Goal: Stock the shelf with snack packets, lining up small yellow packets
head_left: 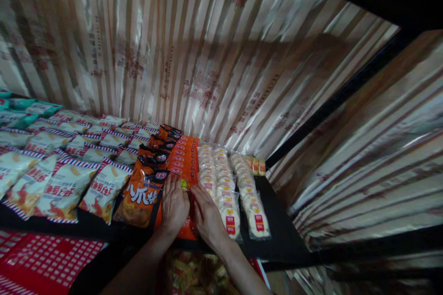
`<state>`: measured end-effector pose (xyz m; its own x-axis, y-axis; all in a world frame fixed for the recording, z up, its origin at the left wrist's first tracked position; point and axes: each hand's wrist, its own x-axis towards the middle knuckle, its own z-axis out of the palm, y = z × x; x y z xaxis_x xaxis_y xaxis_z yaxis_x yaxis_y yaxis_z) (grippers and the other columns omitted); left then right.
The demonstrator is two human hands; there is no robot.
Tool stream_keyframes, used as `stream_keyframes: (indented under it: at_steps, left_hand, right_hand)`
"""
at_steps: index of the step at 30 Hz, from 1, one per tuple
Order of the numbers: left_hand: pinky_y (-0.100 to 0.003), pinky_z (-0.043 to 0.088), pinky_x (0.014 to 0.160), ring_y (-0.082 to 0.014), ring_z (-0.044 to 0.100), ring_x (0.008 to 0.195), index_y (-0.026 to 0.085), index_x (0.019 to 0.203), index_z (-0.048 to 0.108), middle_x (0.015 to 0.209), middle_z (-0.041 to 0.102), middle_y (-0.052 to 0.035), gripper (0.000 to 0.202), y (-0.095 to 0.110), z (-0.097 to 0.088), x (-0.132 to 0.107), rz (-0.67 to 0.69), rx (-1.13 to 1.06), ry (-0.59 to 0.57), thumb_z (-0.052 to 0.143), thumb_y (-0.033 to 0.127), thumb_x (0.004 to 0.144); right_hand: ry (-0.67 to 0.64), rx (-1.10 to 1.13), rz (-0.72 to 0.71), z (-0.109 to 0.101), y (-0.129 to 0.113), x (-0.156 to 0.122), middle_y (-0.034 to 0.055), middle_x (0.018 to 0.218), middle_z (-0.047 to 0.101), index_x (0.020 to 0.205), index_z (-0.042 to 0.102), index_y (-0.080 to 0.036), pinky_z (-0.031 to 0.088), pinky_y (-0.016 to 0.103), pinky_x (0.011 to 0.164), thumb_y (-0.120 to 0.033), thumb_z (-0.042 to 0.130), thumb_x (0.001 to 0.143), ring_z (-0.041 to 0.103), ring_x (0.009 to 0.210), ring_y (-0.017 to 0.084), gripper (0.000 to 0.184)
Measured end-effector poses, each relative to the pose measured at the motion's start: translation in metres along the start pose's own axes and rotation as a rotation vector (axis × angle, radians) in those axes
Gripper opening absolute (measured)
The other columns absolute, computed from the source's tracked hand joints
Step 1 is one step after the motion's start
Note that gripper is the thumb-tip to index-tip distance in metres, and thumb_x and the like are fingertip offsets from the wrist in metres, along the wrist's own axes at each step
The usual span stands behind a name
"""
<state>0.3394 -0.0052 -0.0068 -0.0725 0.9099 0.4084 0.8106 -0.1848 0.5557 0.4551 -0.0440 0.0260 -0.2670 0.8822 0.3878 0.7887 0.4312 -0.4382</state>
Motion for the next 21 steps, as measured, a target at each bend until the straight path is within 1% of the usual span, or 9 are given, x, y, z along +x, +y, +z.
stream_keyframes:
  at_steps: [3,6,8,12,14,15,18,20,21]
  left_hand:
    - [-0.045,0.034,0.108,-0.029,0.039,0.13,0.001,0.121,0.055,0.129,0.054,-0.0185,0.043,0.002,0.002,-0.001,0.016,0.022,0.004,0.037,0.012,0.083]
    - [-0.045,0.034,0.108,-0.0288,0.04,0.129,0.002,0.121,0.055,0.13,0.054,-0.0178,0.043,0.006,0.002,-0.002,0.041,0.047,0.005,0.038,0.015,0.084]
    - [-0.045,0.033,0.108,-0.0287,0.04,0.129,0.003,0.121,0.056,0.131,0.053,-0.0173,0.043,0.01,0.001,-0.001,0.047,0.061,-0.003,0.038,0.014,0.083]
    - [-0.046,0.032,0.109,-0.0295,0.038,0.131,0.005,0.12,0.058,0.132,0.052,-0.0166,0.044,0.017,0.002,0.001,0.034,0.06,-0.031,0.04,0.013,0.081]
    - [-0.046,0.033,0.109,-0.0299,0.038,0.13,0.005,0.118,0.059,0.131,0.053,-0.0165,0.043,0.019,0.006,0.002,0.031,0.045,-0.033,0.042,0.013,0.08]
    - [-0.047,0.033,0.109,-0.0299,0.039,0.13,0.006,0.117,0.06,0.131,0.054,-0.0164,0.043,0.019,0.009,0.002,0.035,0.036,-0.028,0.042,0.014,0.079]
    - [-0.048,0.033,0.108,-0.0299,0.04,0.129,0.007,0.115,0.062,0.129,0.055,-0.0156,0.041,0.017,0.017,0.003,0.045,0.019,0.005,0.044,0.014,0.079]
    - [-0.048,0.033,0.108,-0.0298,0.039,0.129,0.008,0.114,0.062,0.13,0.055,-0.0151,0.04,0.014,0.02,0.003,0.057,0.011,0.03,0.043,0.013,0.079]
    - [-0.048,0.034,0.107,-0.0295,0.038,0.13,0.008,0.115,0.061,0.13,0.054,-0.0148,0.04,0.012,0.021,0.003,0.067,0.007,0.045,0.043,0.012,0.079]
  right_hand:
    - [0.006,0.017,0.012,-0.002,0.008,0.011,0.0113,0.129,0.055,0.128,0.052,-0.015,0.039,0.046,0.106,-0.012,0.036,0.085,0.042,0.129,0.022,0.046]
    - [0.022,0.03,0.043,-0.009,0.022,0.032,0.012,0.131,0.054,0.129,0.051,-0.015,0.037,0.046,0.107,-0.015,0.036,0.087,0.043,0.128,0.022,0.045]
    - [0.024,0.029,0.056,-0.014,0.036,0.049,0.0106,0.13,0.055,0.128,0.052,-0.017,0.037,0.046,0.107,-0.017,0.036,0.087,0.044,0.127,0.022,0.045]
    - [0.025,-0.033,0.119,-0.02,0.07,0.088,0.0124,0.128,0.056,0.127,0.053,-0.014,0.037,0.045,0.106,-0.019,0.036,0.086,0.043,0.127,0.024,0.044]
    - [0.012,-0.08,0.134,-0.02,0.085,0.109,0.0146,0.128,0.056,0.126,0.053,-0.01,0.038,0.042,0.106,-0.015,0.037,0.084,0.043,0.127,0.024,0.045]
    - [-0.005,-0.1,0.13,-0.019,0.092,0.119,0.0141,0.126,0.057,0.124,0.055,-0.01,0.038,0.041,0.105,-0.013,0.037,0.083,0.044,0.127,0.023,0.045]
    - [-0.048,-0.164,0.075,-0.015,0.106,0.148,0.0096,0.12,0.062,0.122,0.057,-0.014,0.036,0.039,0.107,-0.009,0.037,0.081,0.049,0.123,0.02,0.045]
    - [-0.07,-0.209,0.06,-0.013,0.112,0.165,0.0088,0.118,0.064,0.121,0.057,-0.014,0.034,0.038,0.108,-0.006,0.038,0.08,0.051,0.121,0.02,0.046]
    - [-0.084,-0.236,0.074,-0.012,0.115,0.173,0.009,0.116,0.065,0.119,0.058,-0.013,0.034,0.037,0.108,-0.005,0.038,0.079,0.052,0.119,0.019,0.046]
